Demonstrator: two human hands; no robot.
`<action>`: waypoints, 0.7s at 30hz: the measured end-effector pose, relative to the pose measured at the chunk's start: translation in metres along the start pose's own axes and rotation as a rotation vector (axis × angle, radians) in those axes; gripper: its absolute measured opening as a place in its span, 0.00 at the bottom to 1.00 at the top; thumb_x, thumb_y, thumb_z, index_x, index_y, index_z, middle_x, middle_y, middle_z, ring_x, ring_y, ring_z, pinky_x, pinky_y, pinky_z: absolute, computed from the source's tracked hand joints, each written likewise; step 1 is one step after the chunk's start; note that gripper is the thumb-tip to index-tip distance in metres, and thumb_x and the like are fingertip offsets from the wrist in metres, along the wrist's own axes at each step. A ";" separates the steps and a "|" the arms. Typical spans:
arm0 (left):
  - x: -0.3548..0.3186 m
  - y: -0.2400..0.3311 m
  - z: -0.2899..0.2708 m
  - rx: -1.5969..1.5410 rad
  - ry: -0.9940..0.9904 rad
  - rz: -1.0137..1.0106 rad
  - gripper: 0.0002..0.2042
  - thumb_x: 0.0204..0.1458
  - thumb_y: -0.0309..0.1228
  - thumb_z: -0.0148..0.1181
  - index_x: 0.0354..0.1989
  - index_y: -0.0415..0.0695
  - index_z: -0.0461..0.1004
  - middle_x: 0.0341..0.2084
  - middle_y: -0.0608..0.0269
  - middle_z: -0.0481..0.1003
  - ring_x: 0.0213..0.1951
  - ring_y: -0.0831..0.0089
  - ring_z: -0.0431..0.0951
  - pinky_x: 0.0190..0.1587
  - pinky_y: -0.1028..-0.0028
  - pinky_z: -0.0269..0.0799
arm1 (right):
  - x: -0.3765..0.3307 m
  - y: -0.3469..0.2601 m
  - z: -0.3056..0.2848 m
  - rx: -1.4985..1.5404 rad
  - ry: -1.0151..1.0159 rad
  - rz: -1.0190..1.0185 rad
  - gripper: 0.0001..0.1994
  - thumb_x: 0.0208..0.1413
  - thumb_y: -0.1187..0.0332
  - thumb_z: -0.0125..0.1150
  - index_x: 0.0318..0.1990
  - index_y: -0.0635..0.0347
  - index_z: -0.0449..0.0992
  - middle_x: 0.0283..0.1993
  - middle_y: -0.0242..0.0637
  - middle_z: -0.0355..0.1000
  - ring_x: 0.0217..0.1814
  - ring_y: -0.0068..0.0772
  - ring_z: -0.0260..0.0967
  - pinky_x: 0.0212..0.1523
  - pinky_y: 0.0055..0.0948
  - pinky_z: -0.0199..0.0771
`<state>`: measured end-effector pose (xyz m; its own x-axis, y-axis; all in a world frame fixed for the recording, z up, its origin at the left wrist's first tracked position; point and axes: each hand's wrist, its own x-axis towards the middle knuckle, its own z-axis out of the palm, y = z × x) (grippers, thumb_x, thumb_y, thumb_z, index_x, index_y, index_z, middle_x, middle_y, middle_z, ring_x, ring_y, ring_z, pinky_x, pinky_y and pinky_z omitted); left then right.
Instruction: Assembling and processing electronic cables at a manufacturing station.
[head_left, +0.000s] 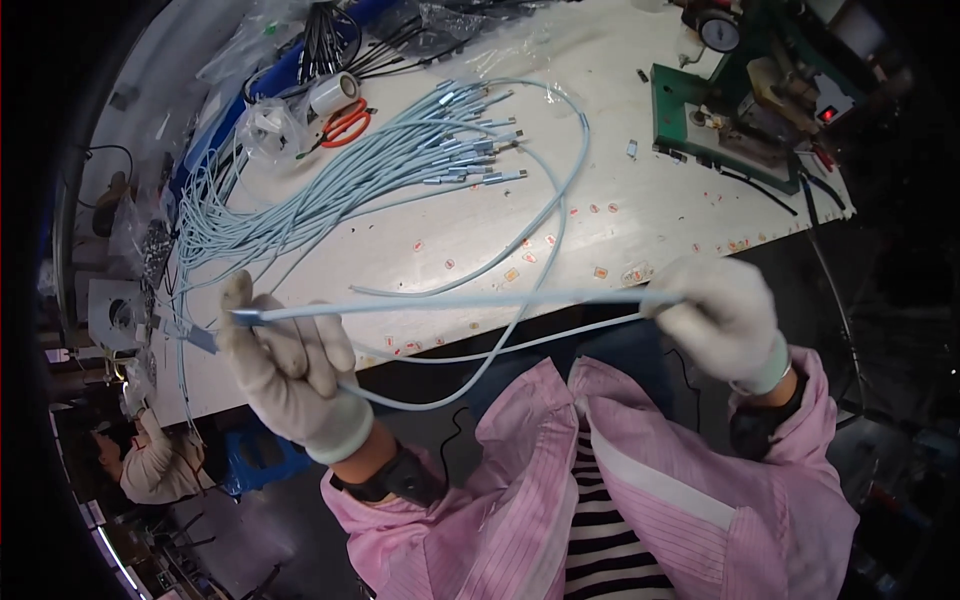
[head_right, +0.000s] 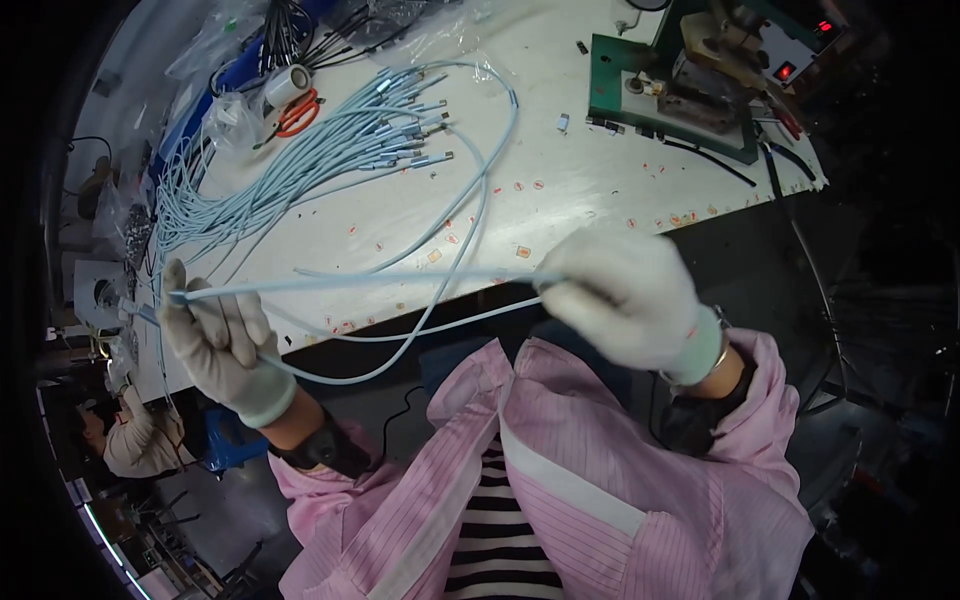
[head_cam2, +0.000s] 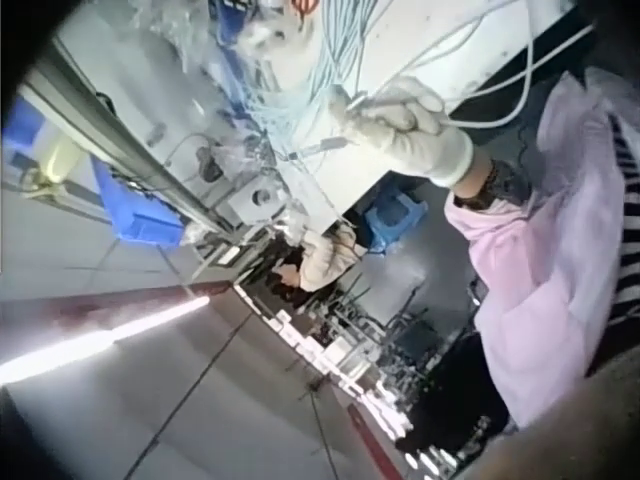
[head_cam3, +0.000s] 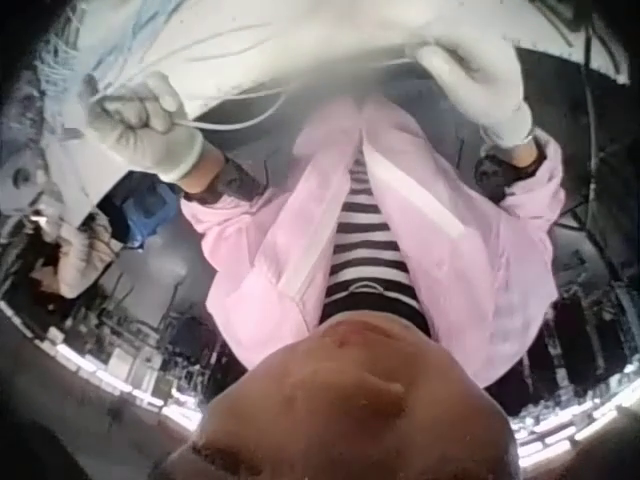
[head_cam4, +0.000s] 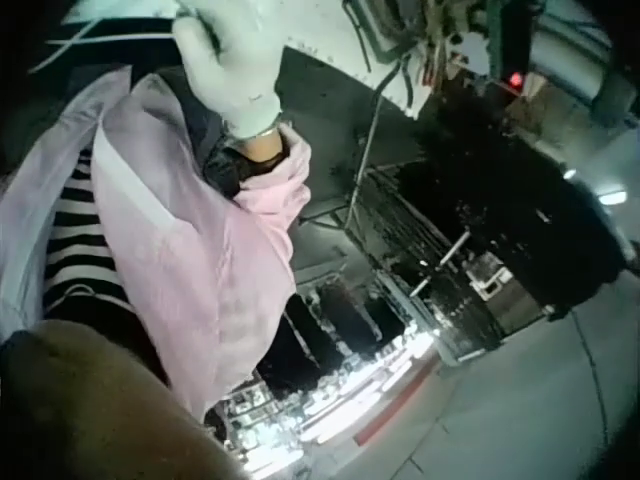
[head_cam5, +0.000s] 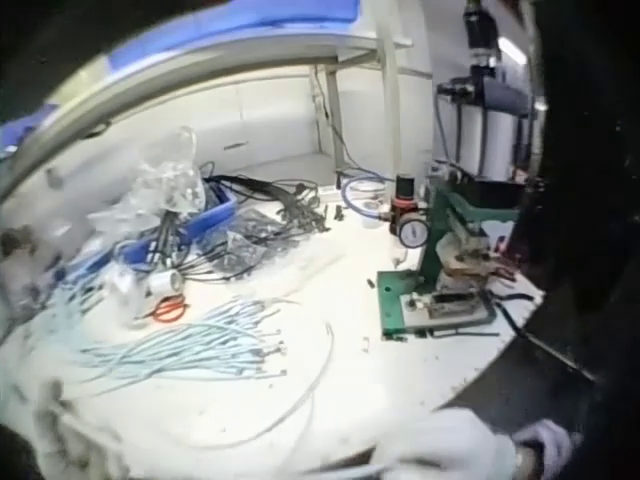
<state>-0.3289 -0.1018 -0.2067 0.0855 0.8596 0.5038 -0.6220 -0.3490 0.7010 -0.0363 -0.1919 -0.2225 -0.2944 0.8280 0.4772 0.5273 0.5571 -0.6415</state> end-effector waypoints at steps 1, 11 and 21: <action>-0.003 0.008 -0.001 0.064 0.008 0.014 0.20 0.61 0.38 0.32 0.47 0.34 0.65 0.11 0.75 0.56 0.05 0.84 0.48 0.11 0.81 0.60 | 0.006 -0.017 -0.013 0.202 0.129 0.282 0.03 0.47 0.72 0.54 0.28 0.61 0.69 0.23 0.38 0.68 0.15 0.31 0.63 0.17 0.21 0.62; -0.032 -0.019 0.048 0.448 -0.854 0.023 0.11 0.50 0.33 0.50 0.31 0.36 0.71 0.42 0.37 0.68 0.39 0.50 0.71 0.46 0.63 0.64 | 0.012 -0.059 -0.022 1.048 0.205 0.118 0.11 0.59 0.65 0.43 0.29 0.64 0.62 0.22 0.49 0.69 0.13 0.26 0.64 0.13 0.18 0.66; -0.047 -0.023 0.018 0.943 -0.921 -0.108 0.07 0.47 0.34 0.52 0.26 0.43 0.70 0.22 0.58 0.66 0.26 0.59 0.68 0.30 0.65 0.62 | -0.113 -0.047 -0.147 1.207 0.612 -0.159 0.15 0.61 0.61 0.38 0.27 0.62 0.61 0.23 0.31 0.57 0.18 0.21 0.51 0.29 0.21 0.59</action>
<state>-0.3043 -0.1411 -0.2374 0.8271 0.4637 0.3176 0.1659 -0.7413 0.6503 0.0890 -0.3208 -0.1575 0.2778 0.7660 0.5797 -0.5909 0.6121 -0.5256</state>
